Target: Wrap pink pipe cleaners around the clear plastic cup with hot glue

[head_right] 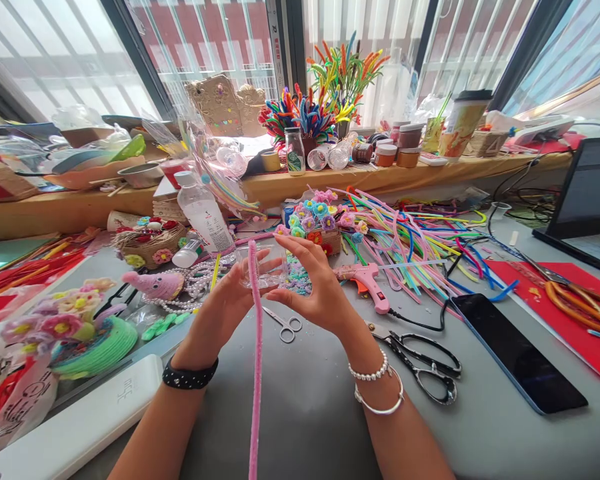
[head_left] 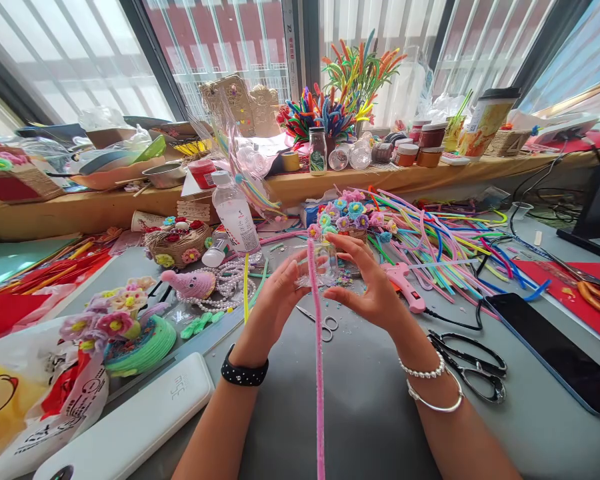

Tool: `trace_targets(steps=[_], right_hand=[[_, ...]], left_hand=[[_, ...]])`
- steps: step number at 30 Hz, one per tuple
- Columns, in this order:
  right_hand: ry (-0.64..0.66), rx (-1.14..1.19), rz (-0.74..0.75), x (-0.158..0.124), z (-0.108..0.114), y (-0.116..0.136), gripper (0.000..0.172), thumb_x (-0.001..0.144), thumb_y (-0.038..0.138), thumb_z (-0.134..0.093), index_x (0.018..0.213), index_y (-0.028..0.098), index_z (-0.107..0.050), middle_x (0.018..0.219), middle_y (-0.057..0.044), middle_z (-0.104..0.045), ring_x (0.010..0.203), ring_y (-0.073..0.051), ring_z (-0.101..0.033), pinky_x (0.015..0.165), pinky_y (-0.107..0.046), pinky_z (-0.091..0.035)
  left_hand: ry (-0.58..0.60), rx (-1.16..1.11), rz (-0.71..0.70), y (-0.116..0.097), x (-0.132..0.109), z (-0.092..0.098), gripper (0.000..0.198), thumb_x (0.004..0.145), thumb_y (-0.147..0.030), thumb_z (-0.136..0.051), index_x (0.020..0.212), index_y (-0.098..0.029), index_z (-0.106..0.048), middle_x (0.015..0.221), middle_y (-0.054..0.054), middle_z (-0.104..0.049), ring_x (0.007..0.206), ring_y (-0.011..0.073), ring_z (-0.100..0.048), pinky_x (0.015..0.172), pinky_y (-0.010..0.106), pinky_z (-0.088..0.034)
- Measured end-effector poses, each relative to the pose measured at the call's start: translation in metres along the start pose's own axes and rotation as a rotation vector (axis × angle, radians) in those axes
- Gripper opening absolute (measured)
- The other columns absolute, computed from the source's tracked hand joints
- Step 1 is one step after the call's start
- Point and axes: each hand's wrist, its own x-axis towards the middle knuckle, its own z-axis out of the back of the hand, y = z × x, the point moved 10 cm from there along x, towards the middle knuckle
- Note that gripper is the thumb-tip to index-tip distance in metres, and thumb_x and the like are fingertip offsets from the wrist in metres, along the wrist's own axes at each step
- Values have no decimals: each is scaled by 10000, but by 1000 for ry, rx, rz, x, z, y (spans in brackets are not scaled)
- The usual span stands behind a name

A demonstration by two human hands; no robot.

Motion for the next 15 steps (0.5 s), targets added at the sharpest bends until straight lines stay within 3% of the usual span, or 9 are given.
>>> trace_targets(steps=[7, 11, 15], right_hand=[[-82, -129, 36, -1, 7, 5, 517, 770, 289, -632, 1252, 308, -445, 1223, -56, -540, 1155, -244, -478, 938, -455, -439], [-105, -232, 79, -1, 9, 9, 484, 765, 267, -638, 1216, 292, -465, 1167, -58, -564, 1104, -242, -508, 940, -449, -422], [-77, -292, 110, -1, 4, 12, 470, 761, 232, -640, 1200, 274, -479, 1149, -59, -570, 1104, -237, -499, 965, -434, -399]], left_hand=[[-17, 93, -68, -5, -1, 0, 519, 791, -494, -543, 1246, -249, -492, 1253, 89, -580, 1171, 279, -515, 936, 399, -420], [-180, 422, -375, -39, -12, 11, 388, 844, -411, -510, 1219, -314, -526, 1343, 27, -491, 1255, 234, -419, 1002, 364, -362], [-277, 717, -657, -68, -31, 6, 303, 874, -315, -481, 1159, -328, -584, 1323, 6, -488, 1273, 219, -381, 1053, 377, -302]])
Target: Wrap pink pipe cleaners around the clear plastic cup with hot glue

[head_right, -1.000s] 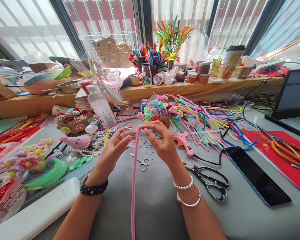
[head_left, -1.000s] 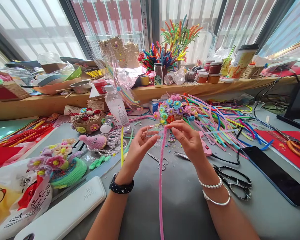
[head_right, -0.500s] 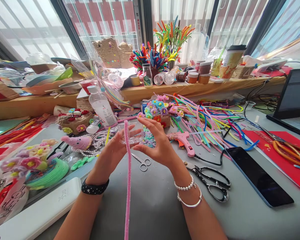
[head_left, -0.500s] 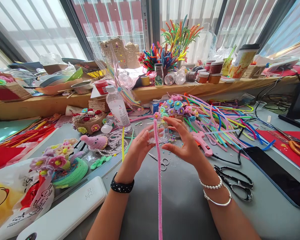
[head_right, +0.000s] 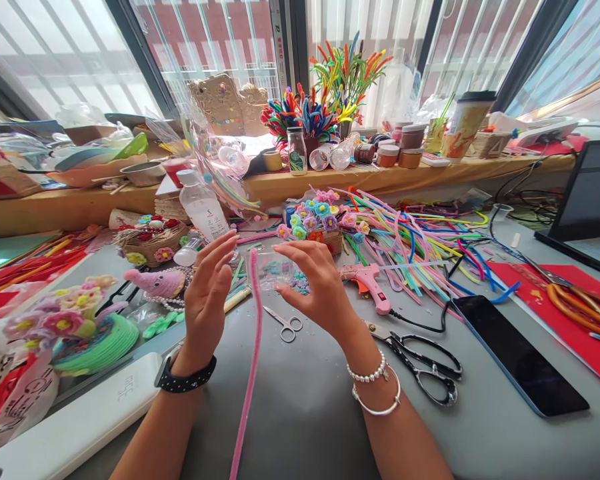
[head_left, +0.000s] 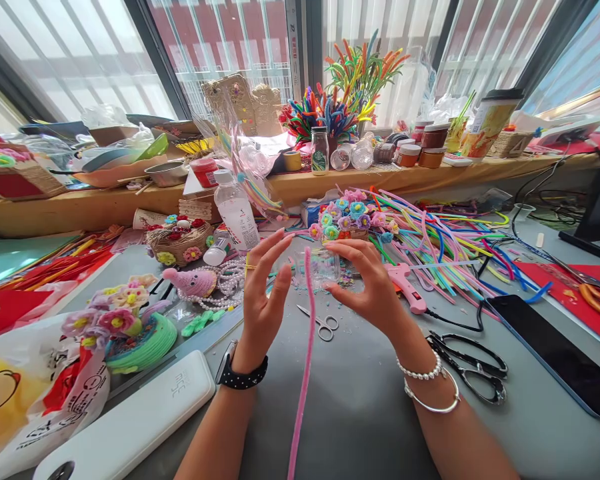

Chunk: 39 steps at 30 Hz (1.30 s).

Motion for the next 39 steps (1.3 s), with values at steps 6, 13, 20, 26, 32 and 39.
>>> trace_targets(steps=[6, 13, 20, 26, 32, 39], right_hand=[[35, -20, 39, -1, -5, 4, 456, 766, 248, -636, 1198, 252, -493, 1137, -70, -576, 1088, -235, -501, 955, -420, -406], [45, -35, 66, -2, -6, 6, 444, 780, 241, -610, 1208, 254, -495, 1123, -68, -579, 1075, -236, -503, 938, -426, -425], [7, -77, 85, -2, -4, 9, 424, 762, 221, -629, 1167, 237, -502, 1089, -69, -578, 1044, -230, -517, 914, -413, -439], [-61, -83, 87, -1, 3, 12, 448, 738, 261, -673, 1139, 242, -474, 1035, -60, -574, 993, -228, -528, 876, -405, -438], [-94, -44, 81, 0, 8, 15, 462, 701, 253, -712, 1101, 227, -482, 994, -51, -572, 945, -213, -531, 851, -376, -436], [-32, 233, -48, 1, 9, 4, 394, 764, 511, -595, 1027, 218, -576, 947, -55, -595, 927, -212, -537, 831, -371, -434]], left_hand=[[25, 116, -111, -11, -1, -2, 292, 861, -246, -509, 1129, -317, -598, 1212, 16, -559, 1179, 207, -465, 1035, 378, -329], [16, 149, -122, -7, 0, -4, 221, 819, -217, -577, 1025, -264, -640, 1015, 26, -632, 1000, 191, -556, 902, 328, -424], [31, 33, -71, 6, 0, -6, 240, 804, -238, -604, 1043, -243, -630, 1064, 42, -607, 1046, 180, -538, 918, 317, -421], [239, -538, 536, 52, -16, -45, 460, 823, -475, -523, 1220, -244, -498, 1266, 80, -545, 1203, 252, -478, 960, 373, -407], [376, -784, 681, 47, -26, -64, 435, 812, -438, -558, 1190, -223, -545, 1147, 86, -633, 1109, 259, -566, 873, 331, -463], [416, -850, 774, 50, -30, -67, 393, 826, -420, -513, 1118, -173, -603, 1016, 97, -686, 975, 238, -636, 835, 326, -476]])
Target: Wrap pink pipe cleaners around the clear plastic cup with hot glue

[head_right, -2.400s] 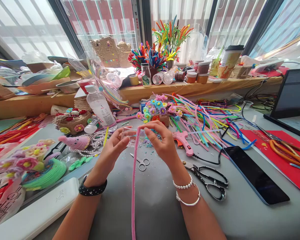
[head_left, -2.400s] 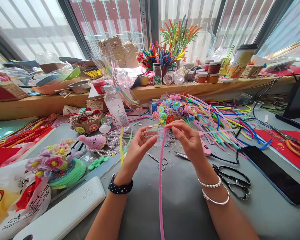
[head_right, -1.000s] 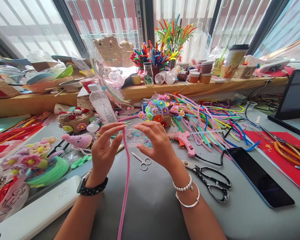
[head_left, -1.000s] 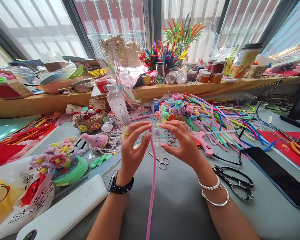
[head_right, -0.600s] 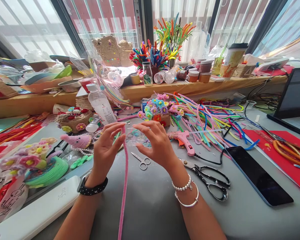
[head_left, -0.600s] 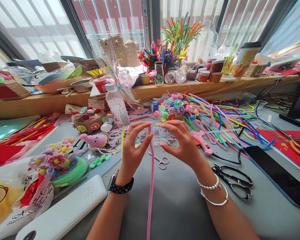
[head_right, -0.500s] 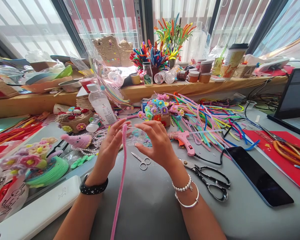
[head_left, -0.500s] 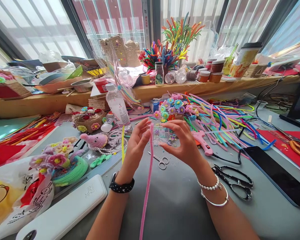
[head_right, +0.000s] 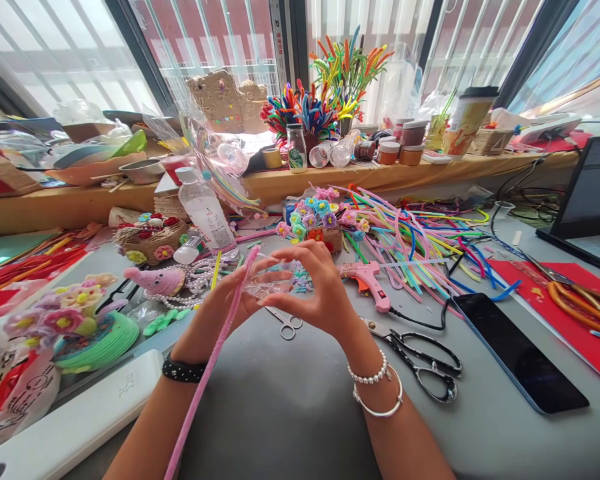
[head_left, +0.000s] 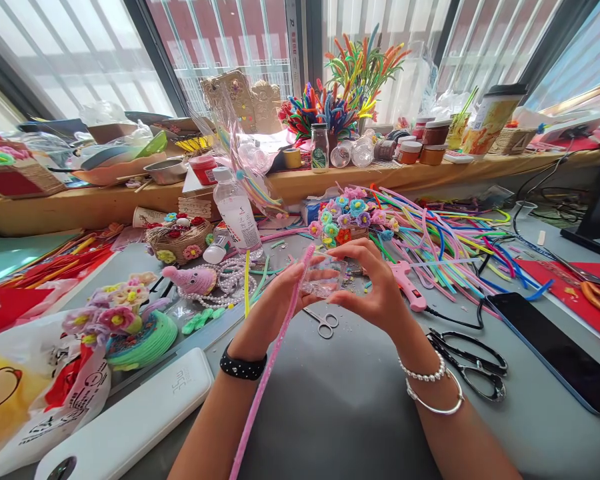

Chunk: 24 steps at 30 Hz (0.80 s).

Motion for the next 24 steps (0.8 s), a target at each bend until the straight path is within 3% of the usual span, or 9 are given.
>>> trace_targets(steps=[3, 7, 13, 24], right_hand=[[16, 203, -186, 0, 2, -19, 324, 888, 455, -427, 897, 224, -654, 879, -41, -616, 880, -176, -559, 800, -334, -437], [126, 346, -397, -5, -8, -38, 159, 814, 339, -595, 791, 212, -687, 794, -17, -631, 770, -145, -575, 693, -281, -437], [160, 521, -451, -9, -17, -42, 98, 750, 306, -668, 774, 214, -690, 753, 1, -621, 730, -130, -559, 679, -273, -424], [175, 570, -475, -9, -23, -40, 62, 757, 248, -626, 752, 188, -612, 720, 14, -568, 719, -116, -538, 641, -246, -421]], left_hand=[[72, -20, 114, 9, -2, -7, 451, 803, -476, -498, 1073, -135, -619, 963, 114, -694, 867, 224, -665, 811, 332, -481], [161, 28, 226, 20, -8, -18, 493, 808, -488, -473, 1109, -118, -597, 942, 119, -692, 777, 218, -669, 764, 338, -478], [202, 75, 282, 29, -9, -26, 483, 843, -425, -468, 1245, -159, -498, 1048, 122, -652, 797, 209, -642, 733, 328, -448], [177, 108, 260, 28, -7, -21, 407, 825, -377, -516, 1174, -170, -551, 1050, 105, -654, 817, 207, -635, 779, 358, -458]])
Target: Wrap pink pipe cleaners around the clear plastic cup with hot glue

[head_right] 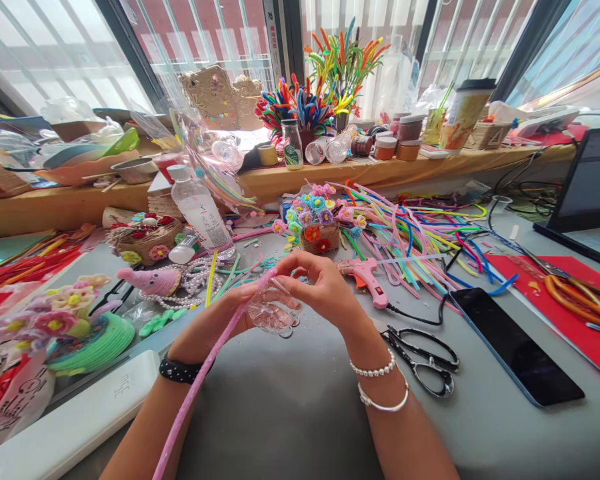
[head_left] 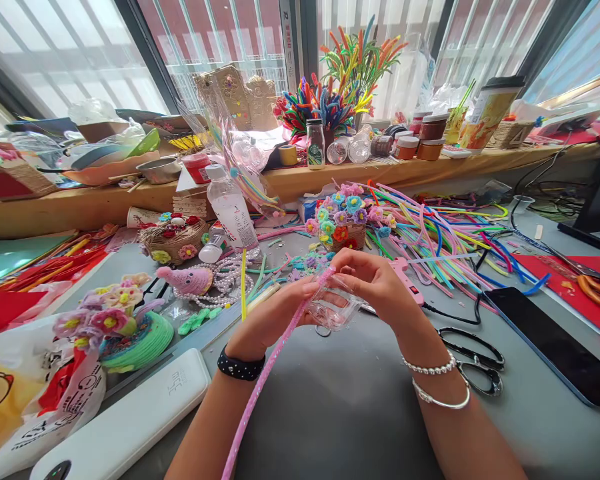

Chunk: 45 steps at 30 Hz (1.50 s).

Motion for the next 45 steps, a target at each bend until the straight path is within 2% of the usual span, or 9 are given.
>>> trace_targets(steps=[15, 19, 23, 27, 30, 33, 35, 40, 45], right_hand=[[90, -76, -3, -1, -3, -2, 24, 781, 211, -601, 774, 189, -596, 742, 14, -562, 724, -111, -528, 653, -245, -425], [96, -71, -1, -1, -4, -1, 36, 779, 214, -604, 764, 181, -602, 739, 10, -568, 718, -115, -530, 652, -252, -433], [83, -67, 9, -1, -1, 0, 92, 780, 270, -617, 758, 181, -616, 742, 5, -582, 706, -117, -538, 634, -255, -445], [10, -94, 36, 1, 9, 3, 112, 753, 302, -660, 776, 192, -657, 782, -5, -621, 767, -129, -578, 716, -281, -477], [-120, -128, 73, -1, 21, 8, 88, 756, 288, -663, 809, 219, -675, 821, -9, -642, 801, -138, -597, 734, -291, -494], [-290, -229, 235, -9, 31, 28, 79, 783, 257, -637, 841, 253, -691, 854, -12, -633, 840, -149, -595, 760, -313, -500], [-355, -330, 347, -17, 29, 43, 114, 789, 224, -633, 867, 271, -700, 869, -12, -619, 860, -154, -588, 792, -332, -495], [-386, -524, 485, -28, 16, 62, 230, 766, 182, -665, 961, 300, -695, 890, -17, -614, 876, -167, -588, 793, -351, -506], [-375, -627, 537, -28, 6, 66, 232, 778, 193, -653, 976, 307, -695, 873, -17, -632, 848, -174, -609, 779, -354, -519]], left_hand=[[-15, -27, -32, -2, -3, -4, 342, 842, -337, -485, 1135, -196, -591, 1032, 94, -660, 835, 202, -630, 713, 313, -474], [-49, 27, -17, -4, -4, -4, 330, 830, -341, -491, 1102, -195, -607, 988, 84, -670, 810, 212, -641, 721, 350, -489], [-156, 132, -57, -12, -6, 3, 290, 818, -350, -514, 1038, -189, -614, 1014, 76, -660, 863, 217, -634, 736, 347, -494], [-230, 219, -145, -20, -7, 15, 297, 795, -345, -580, 1042, -180, -581, 1103, 77, -634, 1030, 228, -580, 818, 314, -455], [-302, 240, -238, -28, -10, 26, 385, 754, -384, -629, 1067, -175, -548, 1044, 82, -652, 1001, 245, -596, 831, 339, -448], [-427, 251, -332, -39, -18, 36, 442, 710, -406, -668, 1053, -163, -529, 1029, 85, -651, 927, 232, -623, 827, 344, -446], [-495, 282, -389, -47, -24, 38, 485, 689, -413, -685, 1069, -166, -513, 1030, 83, -649, 916, 225, -623, 808, 332, -449], [-574, 416, -464, -56, -33, 31, 442, 710, -376, -679, 1070, -197, -495, 1062, 66, -624, 914, 195, -613, 799, 304, -454], [-623, 502, -538, -60, -39, 25, 462, 710, -331, -686, 1111, -216, -488, 1118, 75, -596, 972, 216, -594, 865, 331, -444]])
